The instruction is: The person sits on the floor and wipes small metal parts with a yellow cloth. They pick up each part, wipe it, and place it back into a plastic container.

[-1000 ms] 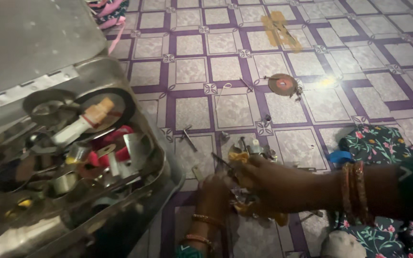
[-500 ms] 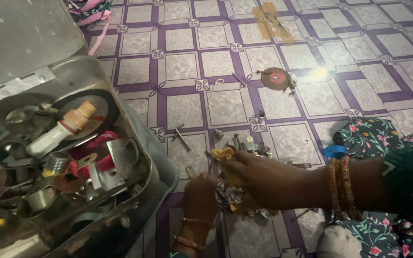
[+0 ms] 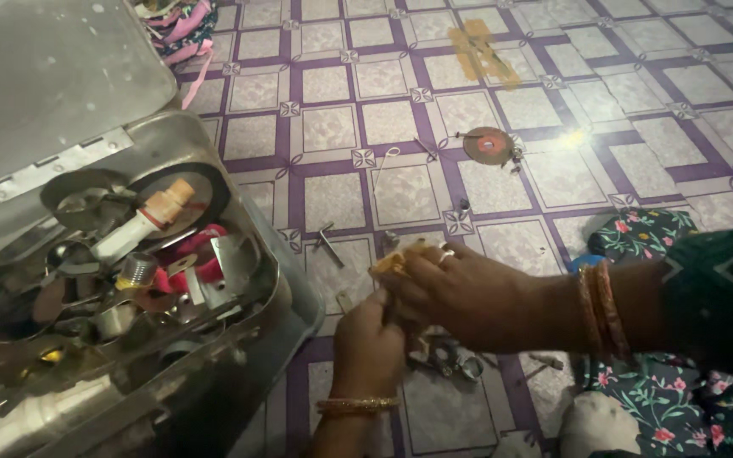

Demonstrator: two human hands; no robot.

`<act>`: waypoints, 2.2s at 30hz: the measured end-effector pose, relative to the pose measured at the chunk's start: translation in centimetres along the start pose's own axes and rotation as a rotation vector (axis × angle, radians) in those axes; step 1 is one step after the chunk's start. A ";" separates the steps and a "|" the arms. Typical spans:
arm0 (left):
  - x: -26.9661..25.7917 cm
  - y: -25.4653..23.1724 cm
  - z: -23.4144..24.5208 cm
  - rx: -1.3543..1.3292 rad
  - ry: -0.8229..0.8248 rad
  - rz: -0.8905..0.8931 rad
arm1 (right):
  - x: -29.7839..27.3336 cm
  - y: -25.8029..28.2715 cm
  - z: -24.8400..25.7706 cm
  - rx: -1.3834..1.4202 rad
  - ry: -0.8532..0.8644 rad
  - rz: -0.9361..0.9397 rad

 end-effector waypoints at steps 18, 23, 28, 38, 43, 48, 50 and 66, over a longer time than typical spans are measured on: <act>-5.4 -3.7 0.4 0.446 -0.041 -0.491 | -1.7 -1.0 3.7 0.528 0.466 -0.193; -6.2 -3.7 0.6 0.358 -0.059 -0.569 | -1.8 -0.6 4.6 0.389 0.472 -0.137; -6.9 -4.2 0.4 0.577 -0.193 -0.838 | -1.6 -1.2 4.2 0.483 0.510 -0.219; -6.0 -3.9 -0.3 0.391 -0.094 -0.737 | -3.3 -1.6 2.4 0.400 0.354 -0.140; -5.8 -4.3 -1.3 0.451 -0.195 -0.839 | -3.9 -2.1 2.1 0.429 0.469 -0.209; -5.8 -4.4 -1.2 0.318 -0.110 -0.599 | -4.1 -2.0 2.1 0.338 0.480 -0.189; -5.8 -4.4 -1.3 0.269 -0.078 -0.598 | -4.3 -1.7 2.2 0.326 0.463 -0.154; -4.3 -3.3 -1.4 -0.674 -0.077 -0.036 | -2.6 -0.6 4.0 0.797 0.383 -0.482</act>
Point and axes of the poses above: each hand's wrist, its own x-axis towards the middle knuckle, its own z-axis out of the back of the hand, y = z × x, the point moved 1 cm from there along x, towards the middle knuckle, and after that the axes turned 7 degrees about -x, right-handed, at the moved point
